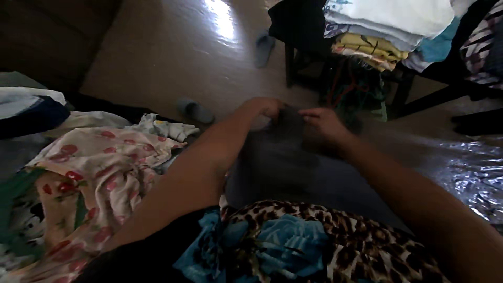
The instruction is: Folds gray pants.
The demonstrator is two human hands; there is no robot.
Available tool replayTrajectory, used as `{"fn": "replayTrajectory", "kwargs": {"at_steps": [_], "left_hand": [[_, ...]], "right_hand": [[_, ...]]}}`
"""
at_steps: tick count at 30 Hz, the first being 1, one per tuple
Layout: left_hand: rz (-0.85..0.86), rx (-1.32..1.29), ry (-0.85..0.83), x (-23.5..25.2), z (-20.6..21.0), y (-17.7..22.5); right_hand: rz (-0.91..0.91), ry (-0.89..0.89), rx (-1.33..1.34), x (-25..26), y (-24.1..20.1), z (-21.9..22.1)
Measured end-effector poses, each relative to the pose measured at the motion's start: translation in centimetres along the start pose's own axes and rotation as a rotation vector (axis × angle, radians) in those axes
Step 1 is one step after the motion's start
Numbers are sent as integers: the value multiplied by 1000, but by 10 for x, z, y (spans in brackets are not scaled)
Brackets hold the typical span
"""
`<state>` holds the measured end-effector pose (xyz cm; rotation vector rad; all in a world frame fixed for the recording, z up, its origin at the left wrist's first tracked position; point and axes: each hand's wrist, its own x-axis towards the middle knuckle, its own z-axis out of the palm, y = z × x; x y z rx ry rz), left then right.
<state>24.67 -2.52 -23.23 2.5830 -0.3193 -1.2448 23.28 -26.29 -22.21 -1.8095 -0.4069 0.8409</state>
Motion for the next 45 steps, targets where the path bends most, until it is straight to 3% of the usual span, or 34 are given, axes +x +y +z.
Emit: {"fn": "replayTrajectory", "kwargs": {"at_steps": [3, 8, 13, 17, 21, 24, 26, 29, 32, 35, 39, 43, 45], "left_hand": [[-18, 82, 39, -14, -7, -20], [3, 109, 276, -58, -21, -46], [1, 108, 579, -147, -20, -20], [91, 99, 857, -222, 31, 14], [123, 64, 1051, -259, 132, 31], [-41, -69, 936, -257, 208, 35], [-137, -190, 877, -258, 232, 42], [-175, -293, 1067, -267, 231, 59], [-60, -246, 1228, -257, 204, 75], [37, -79, 1219, -217, 182, 78], [-126, -94, 730, -180, 175, 73], [-182, -187, 598, -181, 149, 64], [-224, -210, 595, -170, 126, 47]], "right_hand": [[4, 28, 1, 0, -1, -4], [-39, 31, -63, -11, -16, -3], [-319, -31, -359, -43, -46, -1], [-693, -21, -625, -98, -54, 14], [-970, -118, -749, -152, -17, 35], [-809, -405, -842, -172, 2, 46], [-689, -540, -852, -174, 5, 50], [-786, -354, -799, -175, -4, 60], [-869, -103, -811, -170, -19, 74], [-862, -145, -865, -158, -15, 92], [-552, -391, -827, -152, 7, 78], [-75, -230, -786, -151, -1, 3], [140, -128, -754, -141, 21, -53]]}}
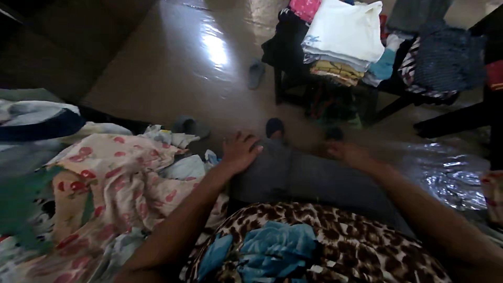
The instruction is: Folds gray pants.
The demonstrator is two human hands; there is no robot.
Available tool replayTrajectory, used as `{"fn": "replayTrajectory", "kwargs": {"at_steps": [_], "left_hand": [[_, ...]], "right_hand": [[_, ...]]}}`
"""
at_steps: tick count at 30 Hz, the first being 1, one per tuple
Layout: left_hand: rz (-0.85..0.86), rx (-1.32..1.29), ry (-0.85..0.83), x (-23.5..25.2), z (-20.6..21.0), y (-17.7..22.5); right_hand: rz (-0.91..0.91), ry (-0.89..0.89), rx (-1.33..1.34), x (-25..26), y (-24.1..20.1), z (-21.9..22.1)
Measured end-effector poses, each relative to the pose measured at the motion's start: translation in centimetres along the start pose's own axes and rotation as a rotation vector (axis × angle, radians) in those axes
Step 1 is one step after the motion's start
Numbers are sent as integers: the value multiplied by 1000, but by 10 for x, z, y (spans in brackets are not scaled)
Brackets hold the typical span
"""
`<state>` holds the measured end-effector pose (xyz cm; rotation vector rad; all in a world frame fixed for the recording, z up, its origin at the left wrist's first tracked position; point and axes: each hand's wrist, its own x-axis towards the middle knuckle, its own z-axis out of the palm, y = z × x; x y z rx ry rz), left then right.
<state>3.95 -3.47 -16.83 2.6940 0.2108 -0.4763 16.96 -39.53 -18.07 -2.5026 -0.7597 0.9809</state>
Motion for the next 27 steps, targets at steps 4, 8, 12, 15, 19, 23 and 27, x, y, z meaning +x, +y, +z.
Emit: {"fn": "replayTrajectory", "kwargs": {"at_steps": [4, 8, 12, 15, 19, 23, 27], "left_hand": [[-68, -149, -222, 74, -25, -14], [-187, -282, -484, 141, -23, -26], [-368, -305, -642, 188, 9, -53], [-350, -280, -684, 198, 39, -72], [-229, -322, -708, 215, 80, -114], [-179, -353, -687, 221, 91, -104], [-179, -270, -722, 227, 96, -89]], "right_hand": [[384, -167, 196, -7, 99, -27], [501, -323, 340, -9, 188, -8], [483, -386, 487, -4, 223, 5], [565, -373, 544, 2, 234, 7], [541, -346, 596, 13, 257, 22], [352, -356, 466, 28, 280, 49], [467, -316, 560, 26, 281, 59]]}}
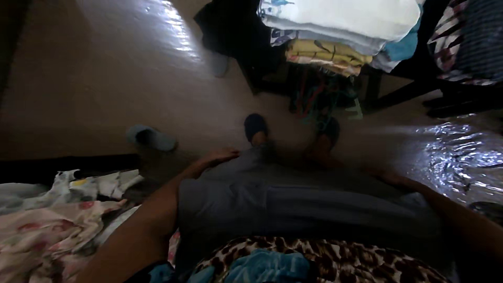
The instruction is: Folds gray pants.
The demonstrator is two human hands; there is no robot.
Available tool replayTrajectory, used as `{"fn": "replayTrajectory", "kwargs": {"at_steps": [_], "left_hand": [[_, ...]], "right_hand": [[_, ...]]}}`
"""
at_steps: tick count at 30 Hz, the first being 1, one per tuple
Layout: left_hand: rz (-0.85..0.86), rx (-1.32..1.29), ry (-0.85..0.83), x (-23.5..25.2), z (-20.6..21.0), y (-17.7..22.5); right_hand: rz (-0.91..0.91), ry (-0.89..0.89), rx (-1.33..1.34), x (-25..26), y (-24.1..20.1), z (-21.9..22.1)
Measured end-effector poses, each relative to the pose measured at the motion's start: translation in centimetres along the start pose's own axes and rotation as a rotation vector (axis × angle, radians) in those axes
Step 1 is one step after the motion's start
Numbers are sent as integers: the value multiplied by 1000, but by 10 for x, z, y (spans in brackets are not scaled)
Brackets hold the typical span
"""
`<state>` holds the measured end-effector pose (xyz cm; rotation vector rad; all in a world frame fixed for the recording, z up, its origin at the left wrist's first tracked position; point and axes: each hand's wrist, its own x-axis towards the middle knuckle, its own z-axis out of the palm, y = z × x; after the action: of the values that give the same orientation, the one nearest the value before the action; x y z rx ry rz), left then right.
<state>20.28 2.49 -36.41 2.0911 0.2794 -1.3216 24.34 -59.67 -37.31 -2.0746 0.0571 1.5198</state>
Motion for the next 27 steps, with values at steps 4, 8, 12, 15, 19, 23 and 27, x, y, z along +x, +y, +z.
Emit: {"fn": "replayTrajectory", "kwargs": {"at_steps": [4, 8, 12, 15, 19, 23, 27], "left_hand": [[-104, -1, -42, 14, 3, -6], [-40, -180, 91, 13, 1, -6], [-61, -324, 316, 1, -9, 12], [-99, -407, 283, -30, -26, 45], [37, -464, 112, -10, -39, 22], [-5, -554, 194, 4, -42, 23], [60, -719, 459, 8, -49, 22]], "right_hand": [[356, 46, -361, -58, -75, 24], [157, -1, -87, -13, -28, -2], [97, 169, 83, -7, -34, -21], [46, 212, -76, -4, -41, -50], [96, 190, -653, 6, -53, -77], [-180, 317, -37, -5, -68, -88], [-230, 348, 405, -25, -72, -89]]}}
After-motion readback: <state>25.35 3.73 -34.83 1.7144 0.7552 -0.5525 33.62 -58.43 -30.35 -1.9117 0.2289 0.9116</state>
